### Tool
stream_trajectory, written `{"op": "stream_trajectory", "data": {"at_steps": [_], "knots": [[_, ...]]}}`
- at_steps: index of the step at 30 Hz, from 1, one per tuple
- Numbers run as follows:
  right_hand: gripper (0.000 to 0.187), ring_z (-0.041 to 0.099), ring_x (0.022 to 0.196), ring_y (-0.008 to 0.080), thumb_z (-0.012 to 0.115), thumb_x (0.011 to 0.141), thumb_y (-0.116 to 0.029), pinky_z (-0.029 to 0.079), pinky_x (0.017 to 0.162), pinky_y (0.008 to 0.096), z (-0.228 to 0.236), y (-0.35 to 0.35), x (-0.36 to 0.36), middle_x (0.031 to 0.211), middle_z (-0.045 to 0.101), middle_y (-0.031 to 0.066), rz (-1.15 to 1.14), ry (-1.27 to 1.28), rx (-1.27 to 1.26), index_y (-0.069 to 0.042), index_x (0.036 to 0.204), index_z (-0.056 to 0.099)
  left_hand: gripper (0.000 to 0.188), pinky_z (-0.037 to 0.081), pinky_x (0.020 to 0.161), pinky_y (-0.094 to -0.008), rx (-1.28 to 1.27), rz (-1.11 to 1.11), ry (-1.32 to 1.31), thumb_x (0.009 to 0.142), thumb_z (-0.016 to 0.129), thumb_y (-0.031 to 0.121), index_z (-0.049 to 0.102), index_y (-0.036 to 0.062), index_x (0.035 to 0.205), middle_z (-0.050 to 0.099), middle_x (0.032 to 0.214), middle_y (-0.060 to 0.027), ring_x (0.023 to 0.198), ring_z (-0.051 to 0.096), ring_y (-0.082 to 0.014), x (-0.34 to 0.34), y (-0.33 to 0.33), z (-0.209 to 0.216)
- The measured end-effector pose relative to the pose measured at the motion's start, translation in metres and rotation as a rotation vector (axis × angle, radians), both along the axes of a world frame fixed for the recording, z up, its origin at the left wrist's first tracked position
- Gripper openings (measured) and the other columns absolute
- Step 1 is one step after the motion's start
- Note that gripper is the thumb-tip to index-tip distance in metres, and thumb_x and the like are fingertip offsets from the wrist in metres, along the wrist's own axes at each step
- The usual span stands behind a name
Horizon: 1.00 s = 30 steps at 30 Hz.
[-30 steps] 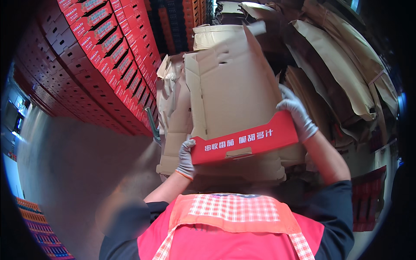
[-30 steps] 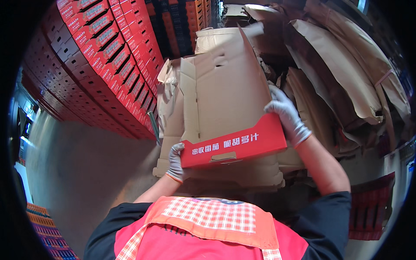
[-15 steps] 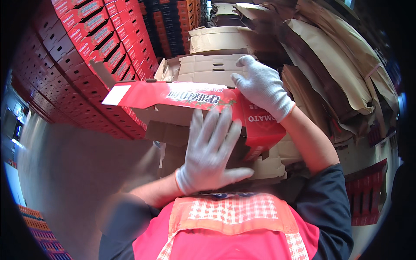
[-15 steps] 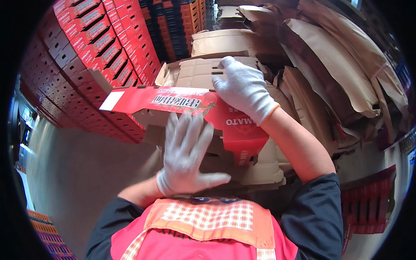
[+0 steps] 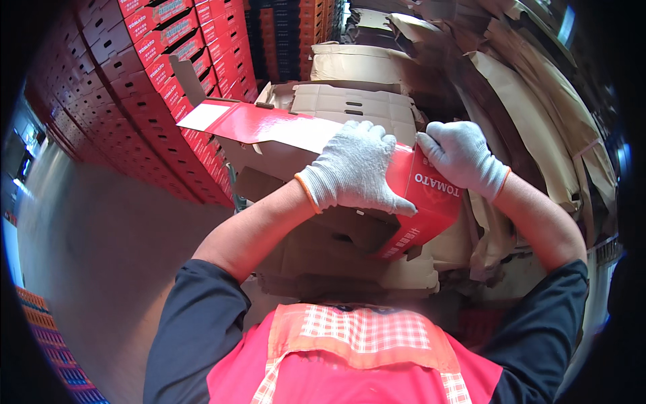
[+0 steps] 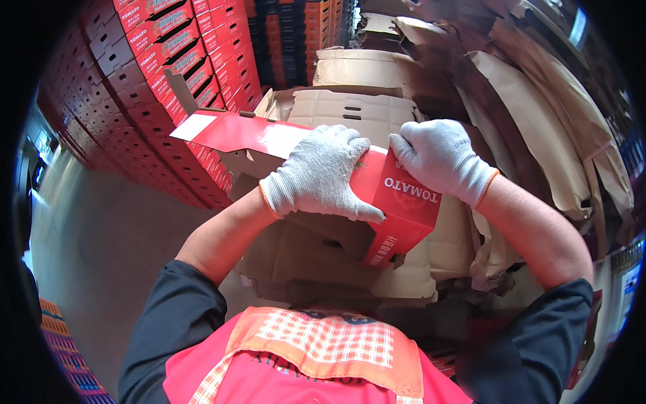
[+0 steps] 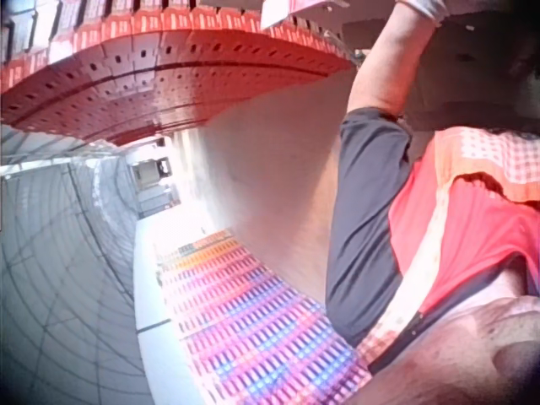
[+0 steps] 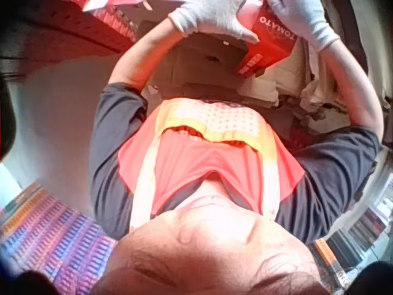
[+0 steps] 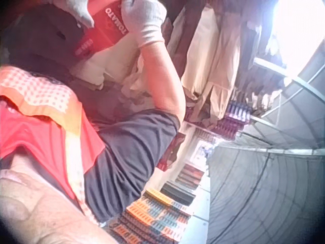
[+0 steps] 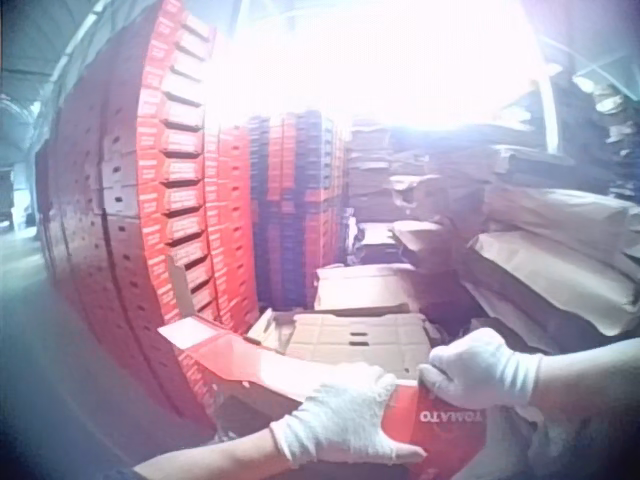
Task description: The person repeatedly picks up flat red cardboard pieces, folds them into box shapes, and stacks them on a pile. The process is continuous and repetitive, with the person handling each box individually.
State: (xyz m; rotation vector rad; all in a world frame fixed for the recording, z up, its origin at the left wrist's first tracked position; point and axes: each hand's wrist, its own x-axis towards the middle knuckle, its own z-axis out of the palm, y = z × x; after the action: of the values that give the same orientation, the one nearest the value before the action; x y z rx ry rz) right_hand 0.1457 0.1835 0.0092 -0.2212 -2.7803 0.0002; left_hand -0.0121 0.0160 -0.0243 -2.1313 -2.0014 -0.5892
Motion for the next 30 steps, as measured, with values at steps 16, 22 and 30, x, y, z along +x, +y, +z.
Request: {"op": "stream_trajectory", "data": {"at_steps": [16,22,30], "knots": [[0.064,0.066,0.104,0.0361,0.073,0.073,-0.03,0.052,0.093,0.0398,-0.015,-0.067,-0.047,0.115,0.067,0.0215,0.131,0.038,-0.349,-0.005,0.129,0.058,0.057,0.043,0.104,-0.0328,0.473,-0.318,-0.901,0.093,0.067,0.02,0.05,-0.003,0.142,0.06,0.134,-0.0146,0.124,0.057,-0.0221,-0.034,-0.058,-0.042],[0.071,0.069,0.095,0.0224,0.079,0.069,-0.027,0.054,0.085,0.0327,-0.04,0.045,-0.004,0.104,0.072,0.0149,-0.035,0.266,-1.082,0.002,0.13,0.058,0.143,0.02,0.118,-0.0549,0.132,-0.129,-0.307,0.053,0.078,0.08,0.015,0.0086,0.16,0.02,0.16,-0.03,0.148,0.021,-0.0473,-0.016,-0.182,-0.099],[0.036,0.068,0.074,0.0254,0.061,0.092,-0.044,0.057,0.062,0.0426,-0.208,0.014,0.044,0.084,0.07,0.0137,-0.753,-0.461,-1.463,-0.01,0.1,0.073,0.096,0.042,0.101,-0.0485,0.146,-0.001,-0.053,0.058,0.087,0.039,0.051,-0.0006,0.137,0.052,0.139,-0.0248,0.118,0.052,-0.0429,0.024,-0.109,-0.052]]}}
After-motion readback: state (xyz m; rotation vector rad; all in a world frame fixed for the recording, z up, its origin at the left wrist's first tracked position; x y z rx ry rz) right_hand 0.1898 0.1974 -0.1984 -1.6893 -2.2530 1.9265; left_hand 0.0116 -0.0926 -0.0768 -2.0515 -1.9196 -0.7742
